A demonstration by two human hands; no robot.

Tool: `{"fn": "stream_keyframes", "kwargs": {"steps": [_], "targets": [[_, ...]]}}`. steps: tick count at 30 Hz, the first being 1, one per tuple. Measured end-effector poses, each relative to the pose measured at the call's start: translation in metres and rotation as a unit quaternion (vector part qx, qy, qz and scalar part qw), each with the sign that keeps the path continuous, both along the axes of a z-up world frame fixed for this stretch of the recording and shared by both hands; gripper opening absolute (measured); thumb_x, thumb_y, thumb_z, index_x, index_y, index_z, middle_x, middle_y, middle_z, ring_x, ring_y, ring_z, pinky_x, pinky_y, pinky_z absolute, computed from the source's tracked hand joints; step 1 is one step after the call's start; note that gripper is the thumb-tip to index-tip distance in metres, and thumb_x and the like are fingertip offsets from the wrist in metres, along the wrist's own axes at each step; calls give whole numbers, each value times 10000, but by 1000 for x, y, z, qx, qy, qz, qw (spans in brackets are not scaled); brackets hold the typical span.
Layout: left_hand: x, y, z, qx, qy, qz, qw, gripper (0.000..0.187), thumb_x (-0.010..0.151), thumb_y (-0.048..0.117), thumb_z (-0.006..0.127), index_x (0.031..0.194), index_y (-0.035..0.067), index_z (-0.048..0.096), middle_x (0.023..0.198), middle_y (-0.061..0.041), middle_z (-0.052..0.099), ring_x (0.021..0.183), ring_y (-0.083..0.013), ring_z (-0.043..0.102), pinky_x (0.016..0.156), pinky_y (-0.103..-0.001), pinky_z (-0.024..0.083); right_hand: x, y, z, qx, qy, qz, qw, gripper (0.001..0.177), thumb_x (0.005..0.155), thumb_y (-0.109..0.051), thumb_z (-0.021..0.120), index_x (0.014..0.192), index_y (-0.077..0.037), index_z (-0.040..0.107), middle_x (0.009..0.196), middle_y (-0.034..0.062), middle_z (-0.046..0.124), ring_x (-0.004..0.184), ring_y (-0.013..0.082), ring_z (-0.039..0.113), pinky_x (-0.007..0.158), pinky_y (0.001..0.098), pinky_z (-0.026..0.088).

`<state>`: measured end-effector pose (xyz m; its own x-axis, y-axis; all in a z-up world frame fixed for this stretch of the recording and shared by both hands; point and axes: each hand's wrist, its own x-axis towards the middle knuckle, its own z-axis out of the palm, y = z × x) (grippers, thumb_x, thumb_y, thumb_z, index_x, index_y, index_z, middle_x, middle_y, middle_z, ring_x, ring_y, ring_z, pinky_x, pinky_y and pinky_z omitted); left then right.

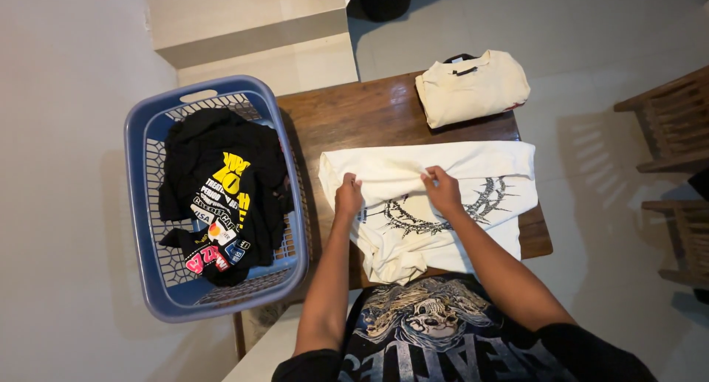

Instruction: A person takes a white t-shirt from a laundry basket and folds it neatly on a wooden table.

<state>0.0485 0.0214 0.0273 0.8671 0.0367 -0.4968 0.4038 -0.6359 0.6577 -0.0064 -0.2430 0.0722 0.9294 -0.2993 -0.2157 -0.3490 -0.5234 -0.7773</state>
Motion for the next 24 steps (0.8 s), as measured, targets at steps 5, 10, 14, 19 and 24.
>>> {"fn": "stream_keyframes", "kwargs": {"steps": [5, 10, 14, 19, 24], "targets": [[3, -2, 39, 5, 14, 0, 1000, 267, 1084, 320, 410, 1296, 188, 506, 1180, -259, 708, 1207, -435, 649, 1045, -524, 508, 16, -1, -5, 25, 21, -2, 999, 272, 999, -309, 669, 1236, -180, 646, 1074, 125, 749, 1035, 323, 711, 904, 474, 559], [12, 4, -18, 16, 75, -12, 997, 382, 998, 501, 514, 1312, 283, 507, 1260, -105, 718, 1237, -323, 652, 1055, -479, 504, 16, -11, -25, -11, 164, 43, 985, 552, 890, -412, 744, 1397, -262, 584, 1212, 89, 729, 1132, 259, 702, 970, 429, 563], [15, 3, -30, 15, 32, -12, 999, 385, 970, 304, 634, 1326, 181, 554, 1300, -160, 696, 1244, -356, 646, 1029, -505, 523, 11, -14, -30, 61, 100, 21, 993, 514, 859, -193, 772, 1355, -230, 644, 1123, 90, 740, 1071, 263, 716, 939, 418, 569], [-3, -12, 40, -2, -15, 74, 997, 353, 983, 232, 610, 1319, 145, 545, 1223, -188, 691, 1202, -388, 649, 1014, -531, 531, 9, -10, -19, 59, 64, -22, 996, 402, 895, -269, 738, 1289, -259, 655, 1040, 41, 754, 985, 238, 731, 916, 407, 568], [-29, -52, 66, 7, -41, 38, 998, 246, 962, 251, 559, 1181, 198, 658, 1113, -91, 661, 1147, -339, 665, 936, -504, 562, -7, -26, -30, -116, 99, -47, 987, 239, 940, -180, 590, 1161, -249, 650, 1108, 26, 700, 1128, 280, 677, 961, 435, 551]]}}
